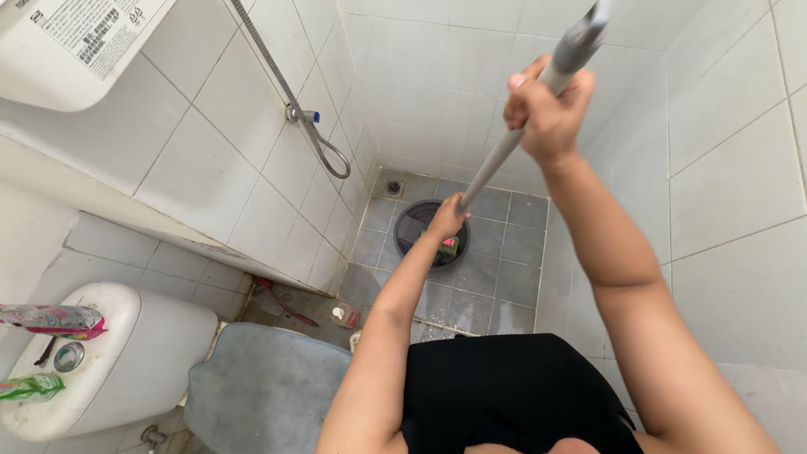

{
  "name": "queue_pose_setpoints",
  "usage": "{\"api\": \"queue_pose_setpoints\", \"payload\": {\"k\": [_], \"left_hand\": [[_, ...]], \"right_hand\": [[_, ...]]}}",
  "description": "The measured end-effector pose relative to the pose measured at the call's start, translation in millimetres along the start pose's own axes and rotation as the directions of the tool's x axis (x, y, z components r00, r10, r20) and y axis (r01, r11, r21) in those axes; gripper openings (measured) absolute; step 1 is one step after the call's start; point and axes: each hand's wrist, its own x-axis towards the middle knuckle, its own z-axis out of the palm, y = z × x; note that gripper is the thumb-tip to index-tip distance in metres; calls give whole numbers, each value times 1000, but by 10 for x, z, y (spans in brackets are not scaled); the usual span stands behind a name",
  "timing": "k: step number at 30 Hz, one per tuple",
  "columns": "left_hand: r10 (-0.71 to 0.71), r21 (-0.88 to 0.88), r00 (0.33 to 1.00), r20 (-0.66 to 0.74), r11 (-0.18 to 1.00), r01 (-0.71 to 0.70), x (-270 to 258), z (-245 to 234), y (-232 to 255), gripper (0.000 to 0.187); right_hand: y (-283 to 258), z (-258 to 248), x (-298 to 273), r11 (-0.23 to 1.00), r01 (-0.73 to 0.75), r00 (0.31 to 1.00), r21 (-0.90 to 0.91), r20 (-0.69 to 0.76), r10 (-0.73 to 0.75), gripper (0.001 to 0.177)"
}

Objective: The person is mopping the tiled floor in a bathroom and then a kitchen area.

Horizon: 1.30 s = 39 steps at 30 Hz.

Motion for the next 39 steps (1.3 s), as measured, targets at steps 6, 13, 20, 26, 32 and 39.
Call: {"api": "queue_pose_setpoints", "payload": {"k": [6, 13, 20, 26, 32, 39], "left_hand": [[-23, 119, 1000, 21, 993, 20, 31, 56, 29, 36], [94, 134, 995, -26, 987, -90, 311, -108, 349, 39], [104, 145, 993, -54, 985, -95, 394, -302, 759, 38], [100, 139, 990, -102, 987, -85, 445, -338, 845, 35], [88, 160, 990, -108, 985, -70, 345, -291, 701, 33], [-50, 198, 997, 54, 979, 38, 111, -169, 250, 27]], "right_hand": [[-624, -66, 143, 997, 60, 997, 57, 41, -63, 24], [-1135, -16, 158, 988, 152, 988, -5, 38, -152, 29], [-1264, -158, 151, 969, 247, 968, -28, 62, -245, 24], [-1327, -124, 59, 967, 251, 962, -40, 122, -245, 39], [-1218, 0, -37, 970, 241, 968, 14, 69, -241, 30], [-79, -55, -291, 986, 153, 982, 72, 100, -159, 9]]}}
